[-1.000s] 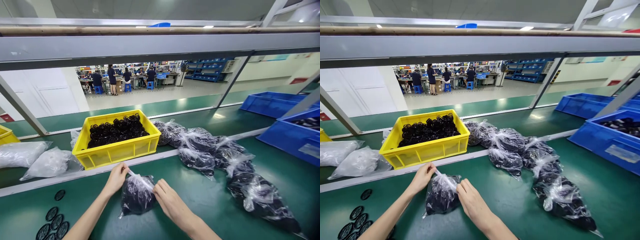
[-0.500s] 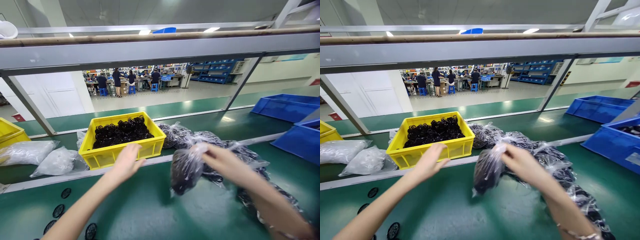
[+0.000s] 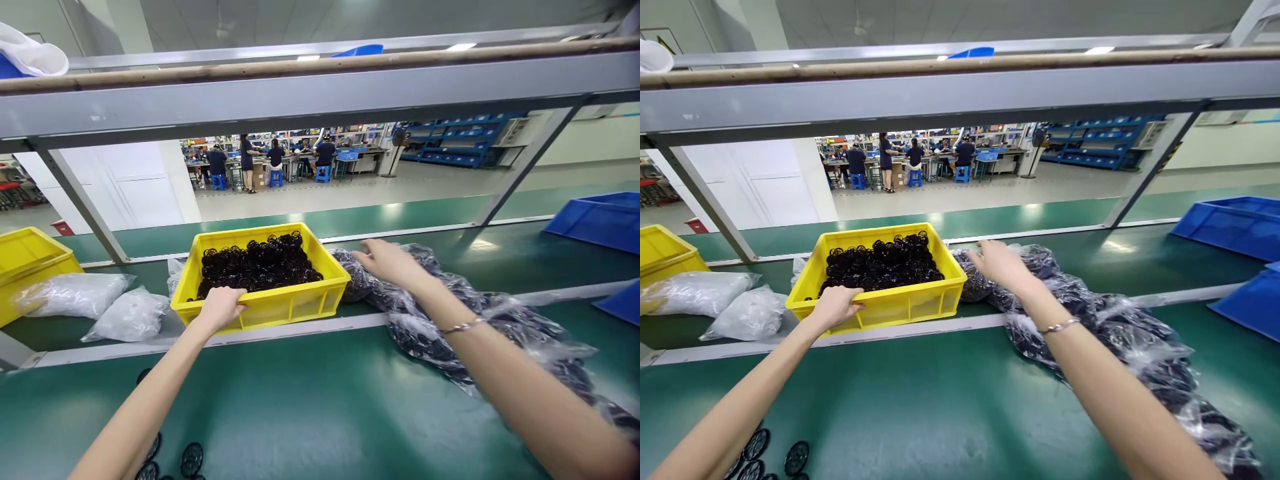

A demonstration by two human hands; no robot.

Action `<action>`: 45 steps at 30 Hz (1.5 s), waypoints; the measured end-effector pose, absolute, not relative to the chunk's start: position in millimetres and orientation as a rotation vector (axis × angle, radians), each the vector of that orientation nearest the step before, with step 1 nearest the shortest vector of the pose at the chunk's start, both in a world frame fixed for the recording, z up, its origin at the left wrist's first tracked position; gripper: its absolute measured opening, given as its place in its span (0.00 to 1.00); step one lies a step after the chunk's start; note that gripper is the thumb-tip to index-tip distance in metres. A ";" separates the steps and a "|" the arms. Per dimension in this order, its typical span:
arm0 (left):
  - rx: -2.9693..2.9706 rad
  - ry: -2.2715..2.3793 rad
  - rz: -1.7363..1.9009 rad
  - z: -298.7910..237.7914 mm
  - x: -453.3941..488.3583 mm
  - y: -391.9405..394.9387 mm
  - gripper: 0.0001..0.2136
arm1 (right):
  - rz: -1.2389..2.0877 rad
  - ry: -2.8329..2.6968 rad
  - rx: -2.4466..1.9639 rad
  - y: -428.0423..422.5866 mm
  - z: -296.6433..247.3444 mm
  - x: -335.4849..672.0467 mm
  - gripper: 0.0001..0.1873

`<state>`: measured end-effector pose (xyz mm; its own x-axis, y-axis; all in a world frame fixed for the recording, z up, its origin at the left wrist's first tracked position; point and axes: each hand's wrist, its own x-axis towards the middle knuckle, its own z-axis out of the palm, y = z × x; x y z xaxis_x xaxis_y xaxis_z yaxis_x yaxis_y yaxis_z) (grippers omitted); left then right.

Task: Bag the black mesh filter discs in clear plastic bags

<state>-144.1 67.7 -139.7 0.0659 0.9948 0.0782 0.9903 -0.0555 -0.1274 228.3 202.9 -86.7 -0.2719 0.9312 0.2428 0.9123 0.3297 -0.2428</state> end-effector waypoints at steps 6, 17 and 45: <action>-2.173 -2.008 -0.001 -150.6 -135.1 44.4 0.07 | 0.219 -2.217 -1.695 238.3 -130.0 169.7 0.17; -2.156 -1.904 -0.047 -196.6 -109.6 -15.0 0.18 | 0.146 -1.945 -1.597 169.8 -182.5 202.5 0.16; -2.565 -2.129 0.039 -117.3 -115.5 172.8 0.43 | 0.015 -2.364 -1.610 254.5 -139.8 146.4 0.30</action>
<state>-115.5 172.8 -117.3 0.1915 0.9715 -0.1396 0.9759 -0.1734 0.1322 146.4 254.5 -139.8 -0.3393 0.9137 0.2238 0.9107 0.3786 -0.1651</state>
